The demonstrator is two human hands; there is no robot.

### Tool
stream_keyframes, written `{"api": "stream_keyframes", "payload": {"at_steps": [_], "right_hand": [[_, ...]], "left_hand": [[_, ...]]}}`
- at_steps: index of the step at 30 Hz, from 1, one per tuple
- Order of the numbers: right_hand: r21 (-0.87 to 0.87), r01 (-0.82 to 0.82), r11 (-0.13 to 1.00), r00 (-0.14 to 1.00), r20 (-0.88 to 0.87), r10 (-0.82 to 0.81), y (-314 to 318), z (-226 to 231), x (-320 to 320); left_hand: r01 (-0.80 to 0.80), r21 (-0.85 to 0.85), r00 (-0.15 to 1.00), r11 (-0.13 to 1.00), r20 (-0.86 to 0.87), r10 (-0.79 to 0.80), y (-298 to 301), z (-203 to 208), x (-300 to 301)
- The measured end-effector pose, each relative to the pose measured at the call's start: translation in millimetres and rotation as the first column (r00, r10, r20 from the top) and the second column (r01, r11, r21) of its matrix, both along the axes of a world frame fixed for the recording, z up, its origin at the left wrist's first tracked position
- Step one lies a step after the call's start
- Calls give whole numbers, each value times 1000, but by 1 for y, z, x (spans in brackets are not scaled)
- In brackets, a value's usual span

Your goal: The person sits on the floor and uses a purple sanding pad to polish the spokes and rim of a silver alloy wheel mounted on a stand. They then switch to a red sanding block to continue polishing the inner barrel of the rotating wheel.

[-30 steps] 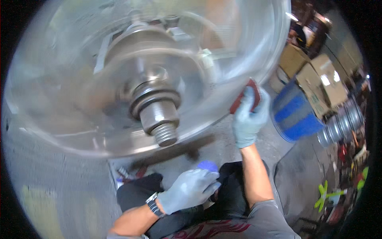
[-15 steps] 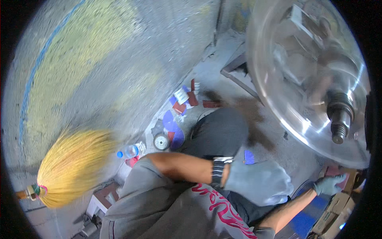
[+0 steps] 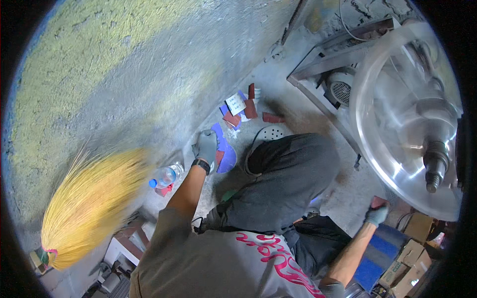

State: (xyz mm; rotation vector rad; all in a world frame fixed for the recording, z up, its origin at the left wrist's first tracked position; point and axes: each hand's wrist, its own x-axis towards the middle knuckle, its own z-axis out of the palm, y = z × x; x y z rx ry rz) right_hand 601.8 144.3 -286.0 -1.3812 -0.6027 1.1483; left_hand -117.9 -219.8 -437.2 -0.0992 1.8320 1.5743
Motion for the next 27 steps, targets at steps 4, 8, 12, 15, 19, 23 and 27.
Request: {"api": "stream_keyframes", "payload": {"at_steps": [4, 8, 12, 15, 19, 23, 27], "right_hand": [[-171, -296, 940, 952, 20, 304, -40, -54, -15], [-511, -360, 781, 920, -56, 387, -161, -109, -256], [-418, -418, 807, 896, -40, 443, -163, -175, -134], [-456, -420, 785, 894, -61, 443, -189, -189, -162], [-476, -389, 789, 900, -14, 435, -203, -189, -160], [-408, -462, 787, 878, -83, 472, -206, -209, -195], [-275, -462, 843, 878, -9, 478, -193, -212, -168]], "left_hand": [[97, -122, 995, 988, 45, -92, 54, -62, 22], [-57, -426, 948, 903, -307, -85, -10, -113, -61], [22, -411, 923, 911, -343, -177, 124, -99, 3], [13, -603, 897, 797, -345, -276, 116, -110, -29], [102, -642, 876, 760, -305, -375, 112, -117, -12], [146, -314, 973, 938, -123, -193, 70, -118, -59], [-50, 40, 922, 998, 385, 31, 68, -70, -13]]}}
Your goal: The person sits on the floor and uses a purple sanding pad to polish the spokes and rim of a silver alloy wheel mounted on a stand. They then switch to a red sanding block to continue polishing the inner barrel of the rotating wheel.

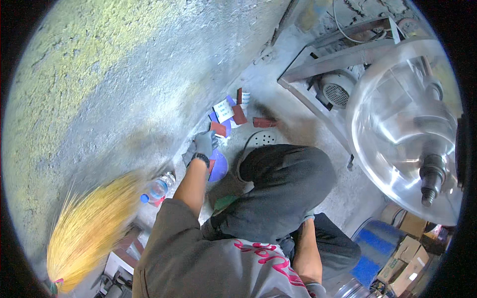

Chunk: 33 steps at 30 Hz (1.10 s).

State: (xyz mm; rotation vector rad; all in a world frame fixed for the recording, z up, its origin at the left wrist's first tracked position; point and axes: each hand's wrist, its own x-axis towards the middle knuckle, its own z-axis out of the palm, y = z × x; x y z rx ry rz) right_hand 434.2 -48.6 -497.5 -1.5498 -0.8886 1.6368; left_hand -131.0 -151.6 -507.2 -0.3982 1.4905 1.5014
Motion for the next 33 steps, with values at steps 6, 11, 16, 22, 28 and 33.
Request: {"api": "stream_keyframes", "payload": {"at_steps": [6, 11, 16, 22, 28, 33], "right_hand": [[309, -402, 862, 820, 539, 190, 10, 65, -56], [246, -148, 958, 948, 312, 66, 23, 215, -136], [456, -134, 880, 990, 108, 95, 8, 353, -184], [579, -219, 785, 919, -147, 365, -23, 420, -188], [737, -136, 662, 961, -64, 269, -41, 431, -154], [955, -147, 258, 959, 201, -200, -49, 434, -105]], "left_hand": [[-47, 74, 959, 996, -275, 65, -55, 97, 21], [-55, 453, 957, 890, -230, 176, -68, 199, 31], [154, 621, 941, 768, -330, 78, -37, 318, 66], [418, 667, 861, 617, -507, -34, 2, 390, 139], [887, 297, 384, 353, -900, -206, 24, 440, 191], [913, 268, 378, 306, -838, -394, 46, 448, 229]]}}
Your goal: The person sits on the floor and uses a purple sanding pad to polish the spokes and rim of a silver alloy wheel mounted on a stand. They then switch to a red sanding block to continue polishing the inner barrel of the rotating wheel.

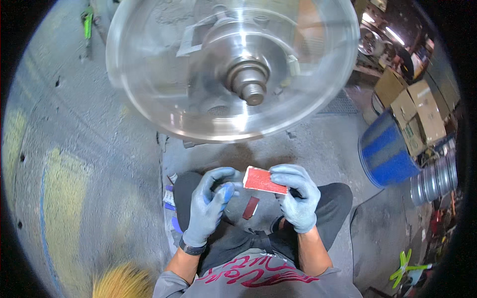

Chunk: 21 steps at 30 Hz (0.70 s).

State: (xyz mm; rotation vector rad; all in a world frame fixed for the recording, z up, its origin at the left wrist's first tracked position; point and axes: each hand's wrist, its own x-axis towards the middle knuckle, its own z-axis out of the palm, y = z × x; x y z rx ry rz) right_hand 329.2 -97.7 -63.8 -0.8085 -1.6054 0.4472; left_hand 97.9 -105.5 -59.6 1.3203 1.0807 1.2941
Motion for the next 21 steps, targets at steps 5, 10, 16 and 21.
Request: {"api": "stream_keyframes", "payload": {"at_steps": [5, 10, 16, 21], "right_hand": [[72, 160, 984, 983, 81, -166, -15, -2, 25], [-20, 220, 975, 974, 64, -218, -19, -18, 54], [-403, -98, 910, 808, -566, -163, -20, -16, 73], [-520, -124, 845, 898, -420, -127, -14, -15, 77]], "left_hand": [[479, -179, 839, 859, 381, -388, 10, 13, 33], [463, -121, 886, 878, 90, -454, 40, 9, 64], [517, -128, 845, 847, -85, -528, 64, 19, 82], [577, -44, 789, 816, -228, -570, 80, 27, 99]]}}
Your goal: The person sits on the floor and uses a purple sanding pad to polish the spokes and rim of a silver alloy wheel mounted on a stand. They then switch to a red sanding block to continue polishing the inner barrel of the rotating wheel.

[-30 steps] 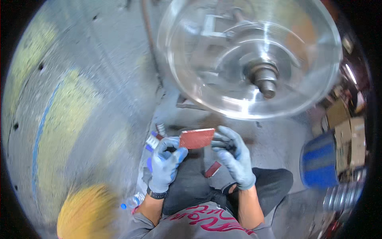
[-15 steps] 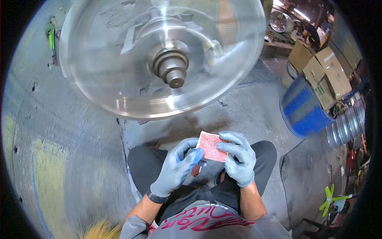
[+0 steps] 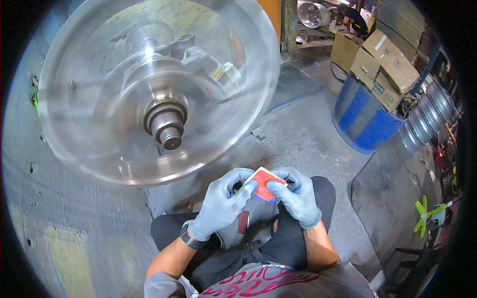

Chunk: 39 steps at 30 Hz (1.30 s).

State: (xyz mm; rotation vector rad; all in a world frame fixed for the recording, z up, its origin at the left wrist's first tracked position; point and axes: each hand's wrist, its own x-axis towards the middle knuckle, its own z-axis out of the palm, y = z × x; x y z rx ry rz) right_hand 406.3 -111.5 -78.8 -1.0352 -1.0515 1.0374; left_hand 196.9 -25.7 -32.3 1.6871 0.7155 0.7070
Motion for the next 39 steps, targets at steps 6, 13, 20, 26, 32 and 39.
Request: {"api": "stream_keyframes", "payload": {"at_steps": [6, 13, 20, 26, 32, 39], "right_hand": [[-148, -40, 988, 995, 80, 52, 14, 16, 8], [337, 116, 934, 446, 823, -352, 30, 17, -11], [276, 225, 934, 488, 798, -353, 37, -6, -31], [215, 233, 948, 633, 707, -316, 35, -4, -36], [-53, 174, 983, 984, -24, -175, 37, 0, -28], [59, 19, 998, 801, -598, 20, 45, -16, -30]], "left_hand": [[52, 81, 997, 995, -64, -47, 23, 4, 7], [-37, 241, 994, 970, -86, 60, 29, -10, 21], [-168, 394, 969, 904, -101, 224, 38, -29, 21], [-137, 172, 982, 976, -104, 156, 43, -20, 11], [-54, -25, 994, 998, 89, 56, 45, -23, -1], [-34, 323, 999, 946, 10, 32, 27, -16, 18]]}}
